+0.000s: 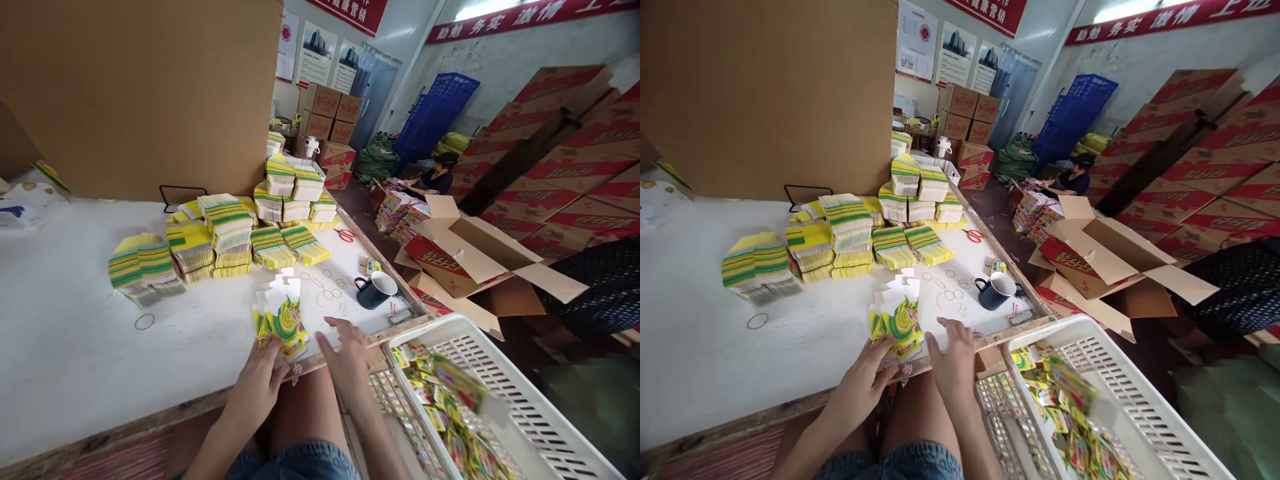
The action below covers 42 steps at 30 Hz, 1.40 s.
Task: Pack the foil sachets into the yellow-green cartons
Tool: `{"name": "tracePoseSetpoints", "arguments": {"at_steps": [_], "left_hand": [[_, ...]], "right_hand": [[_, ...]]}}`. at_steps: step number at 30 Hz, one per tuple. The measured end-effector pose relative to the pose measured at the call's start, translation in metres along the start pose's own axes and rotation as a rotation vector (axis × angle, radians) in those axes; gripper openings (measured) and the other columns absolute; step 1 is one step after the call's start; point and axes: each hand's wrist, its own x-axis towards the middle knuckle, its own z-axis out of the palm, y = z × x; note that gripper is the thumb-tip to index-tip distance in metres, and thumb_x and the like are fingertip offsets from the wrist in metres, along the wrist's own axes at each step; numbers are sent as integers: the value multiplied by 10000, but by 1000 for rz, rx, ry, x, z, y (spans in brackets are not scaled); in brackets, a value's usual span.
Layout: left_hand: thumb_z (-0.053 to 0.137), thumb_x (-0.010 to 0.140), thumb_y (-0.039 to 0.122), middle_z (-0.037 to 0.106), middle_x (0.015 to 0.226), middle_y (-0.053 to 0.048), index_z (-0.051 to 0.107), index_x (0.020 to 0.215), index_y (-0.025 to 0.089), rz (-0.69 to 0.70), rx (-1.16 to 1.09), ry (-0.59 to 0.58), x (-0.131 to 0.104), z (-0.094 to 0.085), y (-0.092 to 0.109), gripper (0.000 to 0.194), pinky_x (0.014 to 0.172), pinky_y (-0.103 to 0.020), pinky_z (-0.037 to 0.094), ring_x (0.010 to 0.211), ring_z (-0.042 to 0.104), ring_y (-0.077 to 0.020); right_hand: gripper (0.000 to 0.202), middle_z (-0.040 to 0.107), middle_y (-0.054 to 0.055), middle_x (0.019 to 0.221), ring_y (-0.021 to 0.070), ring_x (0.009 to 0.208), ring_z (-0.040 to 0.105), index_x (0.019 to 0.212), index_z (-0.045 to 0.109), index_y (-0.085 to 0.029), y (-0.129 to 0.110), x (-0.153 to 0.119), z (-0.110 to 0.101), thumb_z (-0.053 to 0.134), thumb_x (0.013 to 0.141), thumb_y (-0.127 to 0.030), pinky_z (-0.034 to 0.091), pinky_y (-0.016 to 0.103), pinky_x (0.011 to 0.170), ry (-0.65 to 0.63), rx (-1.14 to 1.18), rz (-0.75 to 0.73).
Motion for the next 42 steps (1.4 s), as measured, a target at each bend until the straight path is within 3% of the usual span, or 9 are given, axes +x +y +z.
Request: {"name": "tracePoseSetpoints", "arguments": {"at_steps": [3,5,11,14,18,23,31,37,42], "left_hand": [[608,807,240,584,1366,-151,637,1225,180,25,-4,2,-4,2,1,423,1165,-530,215,1343,437,-335],[623,795,239,599,1352,-135,654,1202,193,22,-15,7,-6,1,1,411,1168,-518,216,1321,470,-322],[575,853,395,652,1286,-147,633,1207,185,-67,-127,89,-3,-7,6,416,1090,-517,364,1268,528,-332],[572,864,451,642,1299,-143,565,1279,162,-130,-501,141,0,-13,16,506,1039,-451,443,1217,576,-311],[668,814,439,709,1197,-106,651,1193,189,-186,-970,-1,0,-20,30,454,976,-435,496,1136,628,-317],[735,697,545,736,1125,-121,716,1098,205,-232,-1208,-164,-4,-21,37,526,925,-448,522,1089,649,-338],[665,816,450,758,1031,-104,646,1133,172,-303,-1107,-43,-5,-11,35,422,774,-388,576,945,706,-287],[656,816,450,720,1092,-104,475,1239,180,-251,-845,113,-4,-7,35,534,759,-352,569,939,698,-266],[642,846,341,671,1179,-100,188,1405,270,-156,-810,22,-15,-17,40,723,845,-358,532,1027,668,-254]], "right_hand": [[197,703,130,852,321,865,603,880,667,-182,-2,5,56,702,760,-335,396,426,804,-48,38,65],[138,698,122,806,309,840,609,804,647,-192,-2,5,71,682,774,-321,393,416,795,-31,78,81],[170,695,77,752,229,724,627,813,618,-185,1,1,51,582,851,-347,470,345,685,-19,341,148],[254,726,76,767,204,699,670,908,599,-168,-6,-6,41,523,895,-410,520,310,629,-90,521,155],[287,730,52,736,198,693,683,889,600,-185,-22,-21,37,676,802,-448,543,320,656,-197,907,251],[316,736,51,776,214,763,692,837,656,-192,-29,-32,36,797,689,-433,550,356,743,-278,1144,348],[277,734,49,744,226,726,690,824,689,-181,-32,-39,33,753,736,-435,550,351,702,-300,995,335],[236,657,16,656,163,609,596,771,636,-177,-35,-46,38,666,818,-407,495,266,593,-128,725,243],[404,664,36,966,118,587,527,1238,525,-235,-30,-43,21,637,855,-302,471,241,574,-235,667,95]]}}
